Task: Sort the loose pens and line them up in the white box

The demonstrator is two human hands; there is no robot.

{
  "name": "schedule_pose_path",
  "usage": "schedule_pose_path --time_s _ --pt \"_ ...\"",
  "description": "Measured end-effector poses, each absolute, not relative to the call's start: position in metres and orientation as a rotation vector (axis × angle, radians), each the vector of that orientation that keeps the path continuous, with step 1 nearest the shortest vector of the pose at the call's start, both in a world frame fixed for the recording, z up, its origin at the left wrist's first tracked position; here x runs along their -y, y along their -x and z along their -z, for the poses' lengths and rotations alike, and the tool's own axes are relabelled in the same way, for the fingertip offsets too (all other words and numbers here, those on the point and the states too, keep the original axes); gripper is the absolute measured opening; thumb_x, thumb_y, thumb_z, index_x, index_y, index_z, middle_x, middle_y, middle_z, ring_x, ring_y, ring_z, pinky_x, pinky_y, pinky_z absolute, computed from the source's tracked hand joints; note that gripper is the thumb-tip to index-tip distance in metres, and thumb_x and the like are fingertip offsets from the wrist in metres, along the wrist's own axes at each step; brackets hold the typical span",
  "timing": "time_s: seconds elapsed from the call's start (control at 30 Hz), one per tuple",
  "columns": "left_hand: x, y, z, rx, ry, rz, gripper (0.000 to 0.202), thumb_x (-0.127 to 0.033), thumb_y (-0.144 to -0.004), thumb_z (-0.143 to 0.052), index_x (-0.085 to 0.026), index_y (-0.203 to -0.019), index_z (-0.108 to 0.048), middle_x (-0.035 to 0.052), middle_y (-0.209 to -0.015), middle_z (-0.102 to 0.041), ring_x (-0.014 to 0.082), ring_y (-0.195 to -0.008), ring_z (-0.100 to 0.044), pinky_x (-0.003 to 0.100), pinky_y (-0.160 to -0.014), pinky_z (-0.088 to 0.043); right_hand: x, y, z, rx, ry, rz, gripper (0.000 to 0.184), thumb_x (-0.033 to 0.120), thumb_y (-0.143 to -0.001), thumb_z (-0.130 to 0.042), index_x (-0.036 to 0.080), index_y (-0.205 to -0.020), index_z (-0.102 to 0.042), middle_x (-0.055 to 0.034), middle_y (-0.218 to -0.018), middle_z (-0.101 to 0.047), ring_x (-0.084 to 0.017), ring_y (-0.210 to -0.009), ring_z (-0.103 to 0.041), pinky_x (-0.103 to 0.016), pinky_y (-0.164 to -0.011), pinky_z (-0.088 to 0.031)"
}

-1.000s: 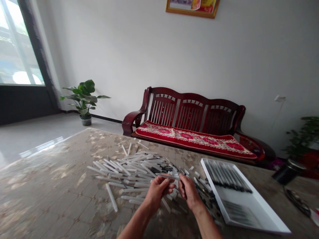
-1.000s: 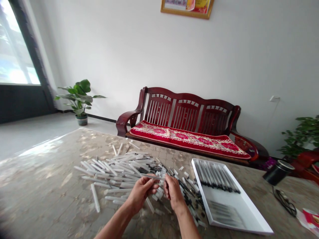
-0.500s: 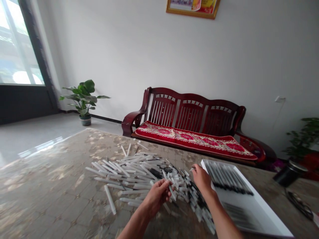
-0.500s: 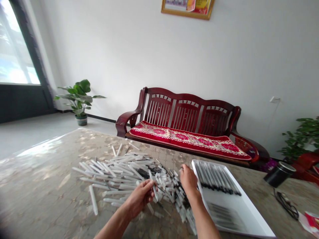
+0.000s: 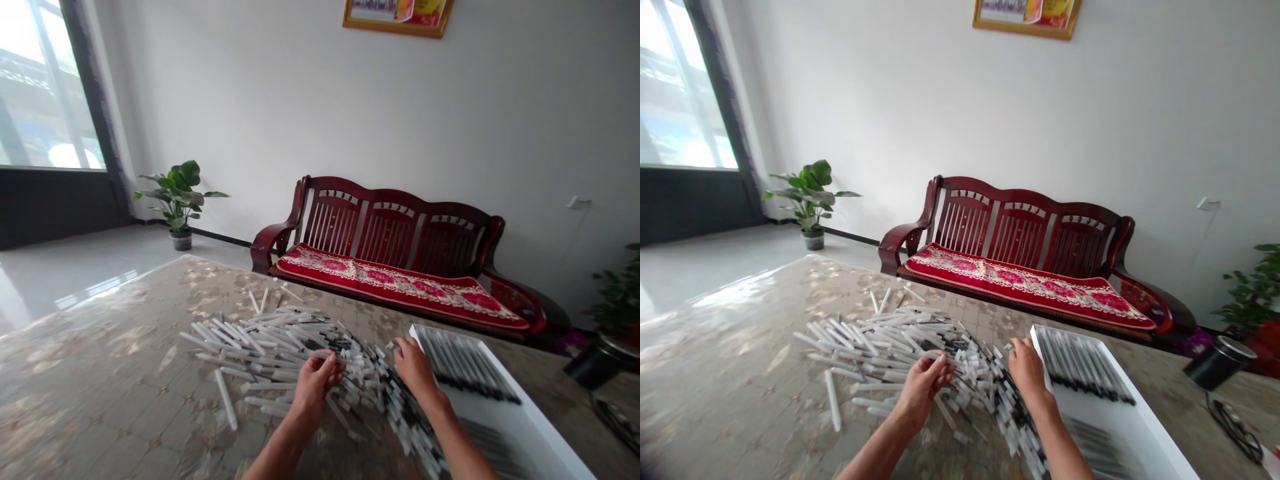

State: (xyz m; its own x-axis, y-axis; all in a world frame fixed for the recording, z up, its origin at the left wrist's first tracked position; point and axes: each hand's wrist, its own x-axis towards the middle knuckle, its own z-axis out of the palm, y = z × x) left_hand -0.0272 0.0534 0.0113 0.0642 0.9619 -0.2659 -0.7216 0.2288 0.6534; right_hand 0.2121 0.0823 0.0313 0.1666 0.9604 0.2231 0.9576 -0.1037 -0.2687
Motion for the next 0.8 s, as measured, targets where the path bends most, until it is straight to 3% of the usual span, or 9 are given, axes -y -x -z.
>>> schedule_pose_path --time_s 0.1,0.2,0.3,0.5,0.8 --pt "-0.054 0.026 -0.012 -0.757 -0.378 -1.339 0.046 -0.037 -0.046 -0.092 -0.016 -0.076 -0.065 -0.0001 -0.067 -0.070 0.0151 -0.065 -0.069 0.022 -0.058 -0.053 -0.066 -0.187 -0.033 1.486 1.702 -0.537 0.020 0.030 -0.085 -0.051 0.019 -0.095 -0.065 -0.0075 -0.092 -0.070 -0.023 -0.087 -0.068 -0.034 -0.080 -0.054" --pt "-0.053 0.026 -0.012 -0.762 -0.366 -1.355 0.046 -0.037 -0.044 -0.093 -0.016 -0.076 -0.065 -0.0002 -0.066 -0.070 0.0155 -0.065 -0.069 0.022 -0.058 -0.053 -0.048 -0.155 -0.030 1.209 1.394 -0.851 0.029 0.048 -0.080 -0.059 0.020 -0.089 -0.061 -0.0027 -0.080 -0.067 -0.023 -0.075 -0.068 -0.033 -0.066 -0.056" --pt "-0.052 0.027 -0.013 -0.766 -0.347 -1.367 0.047 -0.037 -0.043 -0.093 -0.016 -0.075 -0.065 -0.0001 -0.067 -0.070 0.0159 -0.065 -0.070 0.023 -0.059 -0.054 -0.038 -0.134 -0.026 1.169 1.320 -0.842 0.035 0.054 -0.074 -0.067 0.021 -0.081 -0.059 -0.0021 -0.076 -0.066 -0.021 -0.068 -0.066 -0.032 -0.061 -0.056" --pt "-0.052 0.028 -0.013 -0.750 -0.355 -1.377 0.047 -0.036 -0.044 -0.093 -0.016 -0.076 -0.065 0.0003 -0.068 -0.070 0.0160 -0.065 -0.070 0.022 -0.059 -0.054 -0.037 -0.127 -0.023 1.288 1.359 -0.683 0.038 0.055 -0.079 -0.062 0.020 -0.091 -0.068 -0.0057 -0.079 -0.070 -0.022 -0.068 -0.065 -0.033 -0.064 -0.056" --pt "-0.053 0.026 -0.008 -0.758 -0.408 -1.376 0.046 -0.038 -0.045 -0.092 -0.016 -0.075 -0.065 0.0008 -0.067 -0.071 0.0168 -0.065 -0.070 0.023 -0.059 -0.055 -0.036 -0.122 -0.014 1.432 1.371 -0.591 0.025 0.042 -0.084 -0.057 0.022 -0.090 -0.070 -0.0086 -0.092 -0.071 -0.023 -0.080 -0.068 -0.031 -0.069 -0.056"
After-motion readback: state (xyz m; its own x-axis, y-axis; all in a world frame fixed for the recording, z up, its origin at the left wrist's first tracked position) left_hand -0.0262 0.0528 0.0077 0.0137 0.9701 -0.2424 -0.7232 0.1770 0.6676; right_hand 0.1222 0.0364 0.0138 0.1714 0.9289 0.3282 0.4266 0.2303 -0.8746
